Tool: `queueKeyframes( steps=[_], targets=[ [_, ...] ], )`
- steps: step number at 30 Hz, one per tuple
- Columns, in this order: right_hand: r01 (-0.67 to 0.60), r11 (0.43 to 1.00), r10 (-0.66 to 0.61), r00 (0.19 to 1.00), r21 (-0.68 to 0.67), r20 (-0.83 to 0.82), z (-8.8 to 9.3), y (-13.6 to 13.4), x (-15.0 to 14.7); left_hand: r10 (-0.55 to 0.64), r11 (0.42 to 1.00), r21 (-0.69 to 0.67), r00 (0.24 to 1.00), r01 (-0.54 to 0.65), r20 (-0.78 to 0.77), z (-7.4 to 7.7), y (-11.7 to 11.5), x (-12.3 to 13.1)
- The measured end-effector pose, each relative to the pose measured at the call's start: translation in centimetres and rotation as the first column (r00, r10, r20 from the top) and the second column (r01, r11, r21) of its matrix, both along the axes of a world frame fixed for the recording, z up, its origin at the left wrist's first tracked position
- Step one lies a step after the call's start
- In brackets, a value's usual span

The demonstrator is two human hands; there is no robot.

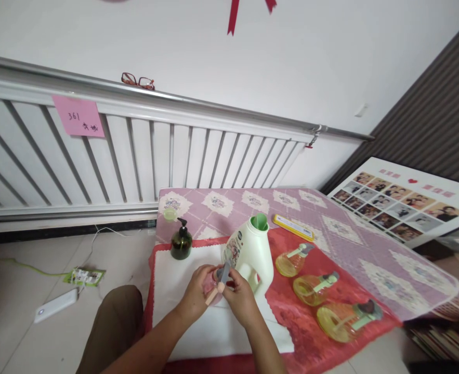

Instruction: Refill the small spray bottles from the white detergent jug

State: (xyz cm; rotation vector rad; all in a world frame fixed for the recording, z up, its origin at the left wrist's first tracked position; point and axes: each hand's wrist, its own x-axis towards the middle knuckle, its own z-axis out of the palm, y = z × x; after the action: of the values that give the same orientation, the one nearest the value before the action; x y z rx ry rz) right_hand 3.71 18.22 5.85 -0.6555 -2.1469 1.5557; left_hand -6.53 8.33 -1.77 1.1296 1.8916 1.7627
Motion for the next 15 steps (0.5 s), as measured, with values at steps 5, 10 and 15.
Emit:
queueKeyframes(
  steps=[5, 10, 15],
  targets=[
    [0.0, 0.999, -0.002, 0.998, 0.036, 0.063, 0.5, 0.0, -0.5, -0.001, 1.0, 0.0, 1.0, 0.001, 0.001, 0.5, -0.2, 0.0],
    [0.002, 0.998, -0.009, 0.995, 0.068, 0.095, 0.4, -0.3, -0.8, -0.002, 1.0, 0.004, 1.0, 0.002, 0.019, 0.5, -0.2, 0.0],
    [0.082, 0.985, -0.097, 0.991, 0.15, 0.096, -0.8, -0.5, -0.9, -0.012, 0.999, 0.038, 0.998, 0.009, 0.063, -0.1, -0.2, 0.0]
  ],
)
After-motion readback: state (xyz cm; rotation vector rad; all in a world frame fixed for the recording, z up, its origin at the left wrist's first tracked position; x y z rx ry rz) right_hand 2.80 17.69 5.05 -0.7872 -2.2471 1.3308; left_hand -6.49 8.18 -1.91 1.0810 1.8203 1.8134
